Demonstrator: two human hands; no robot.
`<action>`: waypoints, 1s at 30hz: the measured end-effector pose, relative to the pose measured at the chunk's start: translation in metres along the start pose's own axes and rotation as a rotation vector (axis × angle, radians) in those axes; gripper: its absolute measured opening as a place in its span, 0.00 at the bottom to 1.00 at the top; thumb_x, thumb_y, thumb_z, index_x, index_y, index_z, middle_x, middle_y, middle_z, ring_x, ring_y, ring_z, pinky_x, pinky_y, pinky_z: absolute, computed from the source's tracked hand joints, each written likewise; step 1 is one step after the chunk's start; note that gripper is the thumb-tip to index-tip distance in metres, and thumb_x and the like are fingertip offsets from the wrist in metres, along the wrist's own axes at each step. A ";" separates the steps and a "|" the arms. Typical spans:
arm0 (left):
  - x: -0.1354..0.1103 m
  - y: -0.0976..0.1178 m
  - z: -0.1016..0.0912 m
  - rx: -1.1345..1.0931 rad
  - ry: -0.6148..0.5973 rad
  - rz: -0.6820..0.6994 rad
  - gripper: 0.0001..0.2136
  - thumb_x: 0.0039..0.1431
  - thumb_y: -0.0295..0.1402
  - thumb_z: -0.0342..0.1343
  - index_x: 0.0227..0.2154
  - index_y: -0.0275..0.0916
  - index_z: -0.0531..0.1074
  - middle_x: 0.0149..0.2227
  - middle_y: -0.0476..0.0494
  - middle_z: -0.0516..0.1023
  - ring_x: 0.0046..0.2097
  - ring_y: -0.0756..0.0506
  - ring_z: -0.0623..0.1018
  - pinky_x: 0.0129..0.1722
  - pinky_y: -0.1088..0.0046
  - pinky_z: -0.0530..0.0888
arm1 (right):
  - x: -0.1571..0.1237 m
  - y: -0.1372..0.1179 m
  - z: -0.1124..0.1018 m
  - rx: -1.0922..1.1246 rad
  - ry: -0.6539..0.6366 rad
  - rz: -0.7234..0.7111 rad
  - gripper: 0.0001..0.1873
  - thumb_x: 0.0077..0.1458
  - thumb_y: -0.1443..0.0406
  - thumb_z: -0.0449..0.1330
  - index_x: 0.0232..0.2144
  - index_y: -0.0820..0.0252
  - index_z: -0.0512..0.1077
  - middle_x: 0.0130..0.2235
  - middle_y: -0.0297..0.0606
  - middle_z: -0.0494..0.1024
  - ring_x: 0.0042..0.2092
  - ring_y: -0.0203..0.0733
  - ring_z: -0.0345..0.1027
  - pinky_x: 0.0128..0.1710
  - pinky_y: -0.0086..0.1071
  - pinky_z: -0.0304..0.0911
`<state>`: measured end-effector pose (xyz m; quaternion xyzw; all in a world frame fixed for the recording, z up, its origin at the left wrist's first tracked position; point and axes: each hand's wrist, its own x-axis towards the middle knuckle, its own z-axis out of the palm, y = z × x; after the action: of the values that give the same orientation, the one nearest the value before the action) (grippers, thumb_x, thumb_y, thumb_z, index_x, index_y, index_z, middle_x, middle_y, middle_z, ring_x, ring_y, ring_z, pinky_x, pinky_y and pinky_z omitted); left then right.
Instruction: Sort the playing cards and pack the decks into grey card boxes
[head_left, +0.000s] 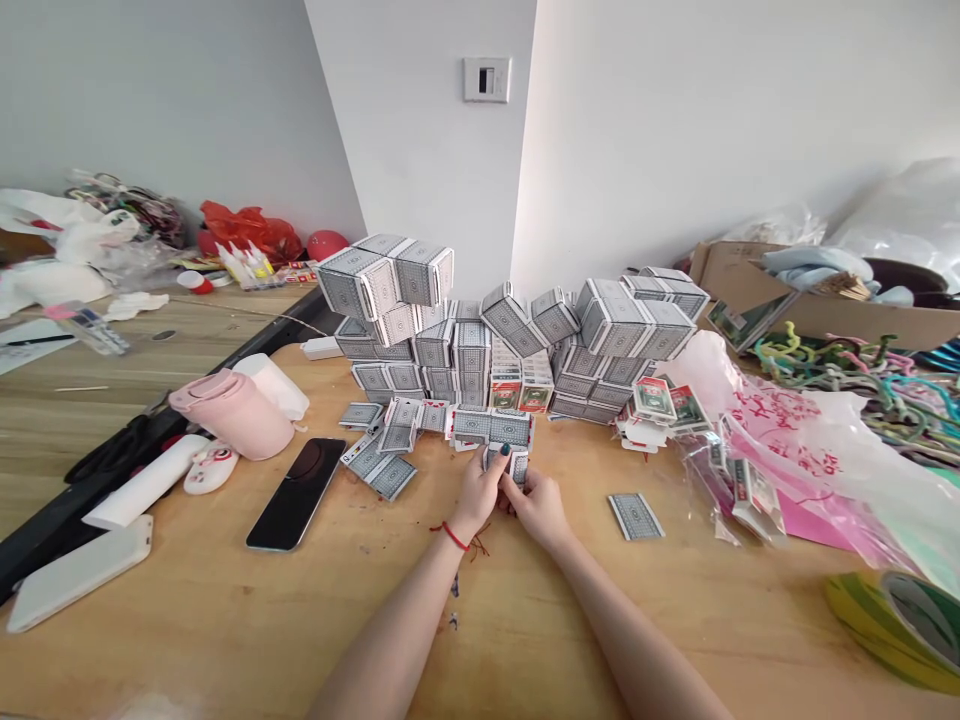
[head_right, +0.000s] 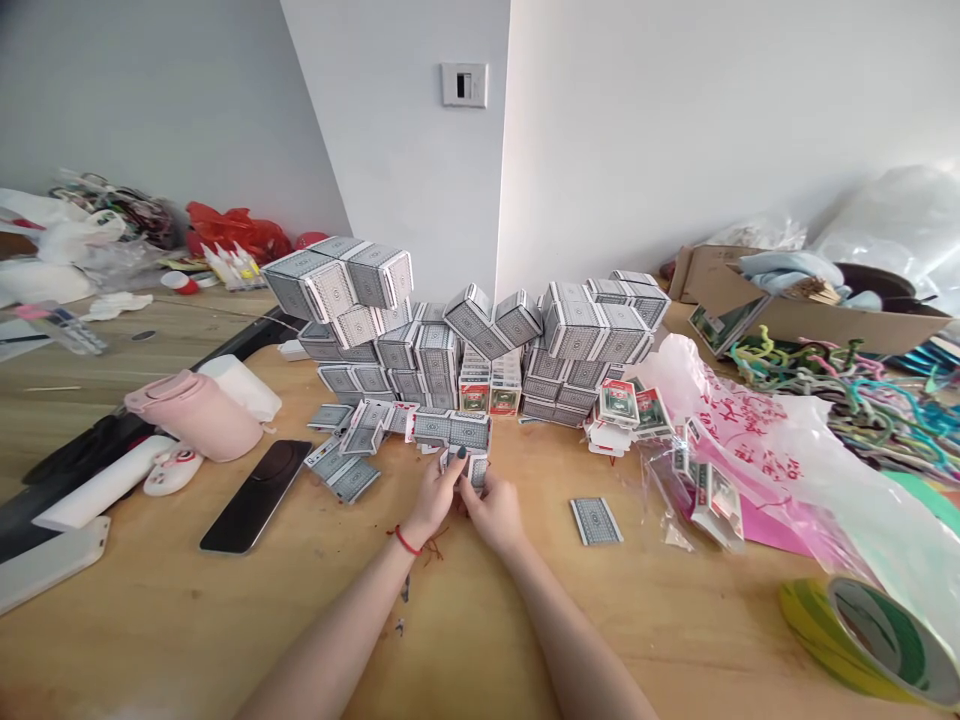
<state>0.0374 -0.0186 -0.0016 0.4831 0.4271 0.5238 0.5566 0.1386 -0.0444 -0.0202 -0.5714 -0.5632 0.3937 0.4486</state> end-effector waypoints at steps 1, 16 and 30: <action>0.001 -0.001 -0.001 0.009 0.007 0.007 0.13 0.50 0.42 0.51 0.31 0.36 0.68 0.31 0.45 0.73 0.33 0.48 0.72 0.34 0.74 0.69 | 0.000 -0.001 0.000 0.018 -0.010 0.004 0.14 0.49 0.57 0.52 0.18 0.60 0.63 0.17 0.37 0.72 0.18 0.36 0.65 0.17 0.26 0.58; 0.002 0.003 -0.018 0.378 0.070 0.164 0.10 0.50 0.40 0.50 0.25 0.37 0.68 0.26 0.46 0.72 0.29 0.48 0.70 0.29 0.76 0.65 | 0.002 -0.006 -0.015 0.136 -0.060 -0.034 0.19 0.51 0.52 0.50 0.23 0.61 0.65 0.17 0.33 0.67 0.18 0.33 0.60 0.16 0.25 0.55; -0.005 0.006 -0.018 0.911 0.000 0.350 0.10 0.55 0.37 0.44 0.34 0.39 0.68 0.32 0.41 0.75 0.35 0.45 0.73 0.33 0.73 0.65 | 0.015 0.015 -0.024 -0.023 0.141 -0.097 0.14 0.48 0.60 0.52 0.35 0.63 0.68 0.30 0.37 0.71 0.31 0.39 0.63 0.30 0.29 0.59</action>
<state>0.0183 -0.0218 0.0007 0.7421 0.5254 0.3693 0.1920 0.1664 -0.0309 -0.0269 -0.5749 -0.5617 0.3239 0.4991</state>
